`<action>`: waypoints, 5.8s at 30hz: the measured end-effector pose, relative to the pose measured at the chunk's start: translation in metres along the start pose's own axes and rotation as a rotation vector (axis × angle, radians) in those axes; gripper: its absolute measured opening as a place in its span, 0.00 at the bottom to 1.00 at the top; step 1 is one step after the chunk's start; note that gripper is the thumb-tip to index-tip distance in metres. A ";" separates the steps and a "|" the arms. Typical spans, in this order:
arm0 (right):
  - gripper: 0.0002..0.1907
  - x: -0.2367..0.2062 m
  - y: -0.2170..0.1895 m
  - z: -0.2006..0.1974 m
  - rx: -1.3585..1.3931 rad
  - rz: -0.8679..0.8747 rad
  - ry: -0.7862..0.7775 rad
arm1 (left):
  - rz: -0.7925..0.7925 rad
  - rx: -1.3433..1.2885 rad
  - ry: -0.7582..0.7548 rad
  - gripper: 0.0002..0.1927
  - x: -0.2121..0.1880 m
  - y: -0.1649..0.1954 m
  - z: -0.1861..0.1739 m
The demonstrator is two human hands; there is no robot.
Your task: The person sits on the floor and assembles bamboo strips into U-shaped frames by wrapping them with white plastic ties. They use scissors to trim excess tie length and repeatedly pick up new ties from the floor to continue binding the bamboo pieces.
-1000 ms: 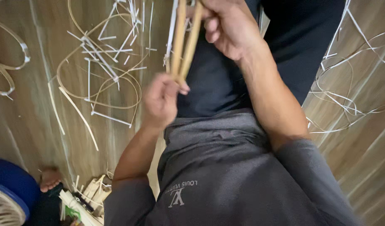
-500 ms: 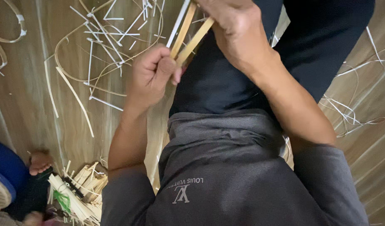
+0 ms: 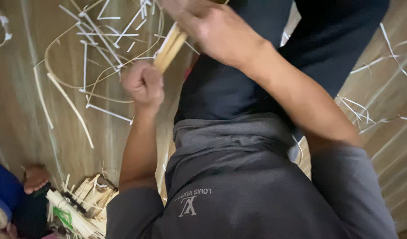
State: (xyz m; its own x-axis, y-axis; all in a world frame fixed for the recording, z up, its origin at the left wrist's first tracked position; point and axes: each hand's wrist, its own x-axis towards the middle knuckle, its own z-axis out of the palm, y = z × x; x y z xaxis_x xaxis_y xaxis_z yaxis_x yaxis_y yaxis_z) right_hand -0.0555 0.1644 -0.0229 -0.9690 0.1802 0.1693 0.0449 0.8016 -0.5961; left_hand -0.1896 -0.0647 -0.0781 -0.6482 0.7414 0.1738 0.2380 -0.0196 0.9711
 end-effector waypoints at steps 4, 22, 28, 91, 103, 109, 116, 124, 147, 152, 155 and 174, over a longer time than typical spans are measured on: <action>0.26 0.003 0.005 0.021 -0.086 -0.166 0.084 | 0.000 0.057 -0.018 0.17 -0.010 -0.026 -0.002; 0.21 -0.013 -0.009 0.069 -0.279 -0.242 0.167 | -0.314 -0.228 0.001 0.18 -0.013 -0.058 -0.006; 0.21 -0.010 0.006 0.057 -0.234 -0.362 0.169 | -0.415 -0.259 -0.148 0.17 0.009 -0.026 -0.010; 0.10 -0.011 0.022 0.082 0.072 0.015 -0.357 | -0.268 0.030 -0.101 0.13 -0.061 -0.098 0.008; 0.04 -0.005 0.029 0.095 -0.109 -0.092 -0.327 | -0.398 0.017 -0.295 0.06 -0.048 -0.073 -0.002; 0.07 -0.009 0.040 0.115 -0.154 -0.047 -0.290 | -0.423 -0.178 -0.267 0.08 -0.051 -0.103 0.001; 0.06 0.014 0.055 0.149 -0.025 -0.025 0.012 | -0.347 -0.170 -0.175 0.15 -0.030 -0.122 -0.020; 0.05 0.007 0.059 0.156 -0.021 0.010 -0.066 | -0.298 -0.234 -0.035 0.17 -0.049 -0.125 0.000; 0.18 0.022 0.073 0.129 0.239 -0.213 0.029 | -0.491 -0.225 -0.366 0.10 0.018 -0.062 0.004; 0.11 0.019 0.076 0.132 0.216 -0.011 -0.166 | -0.499 -0.051 -0.375 0.13 0.020 -0.065 0.004; 0.11 0.015 0.074 0.126 0.200 -0.027 -0.164 | -0.483 -0.078 -0.427 0.14 0.018 -0.063 0.002; 0.14 0.009 0.063 0.111 0.105 0.072 -0.164 | -0.572 -0.211 -0.490 0.15 0.018 -0.064 0.000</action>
State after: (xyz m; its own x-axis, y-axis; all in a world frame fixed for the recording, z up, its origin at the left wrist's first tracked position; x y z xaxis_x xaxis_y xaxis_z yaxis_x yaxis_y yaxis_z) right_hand -0.0881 0.1533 -0.1468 -0.9912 0.1326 -0.0018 0.0982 0.7248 -0.6820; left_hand -0.2166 -0.0498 -0.1368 -0.2240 0.8852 -0.4077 -0.2109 0.3643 0.9071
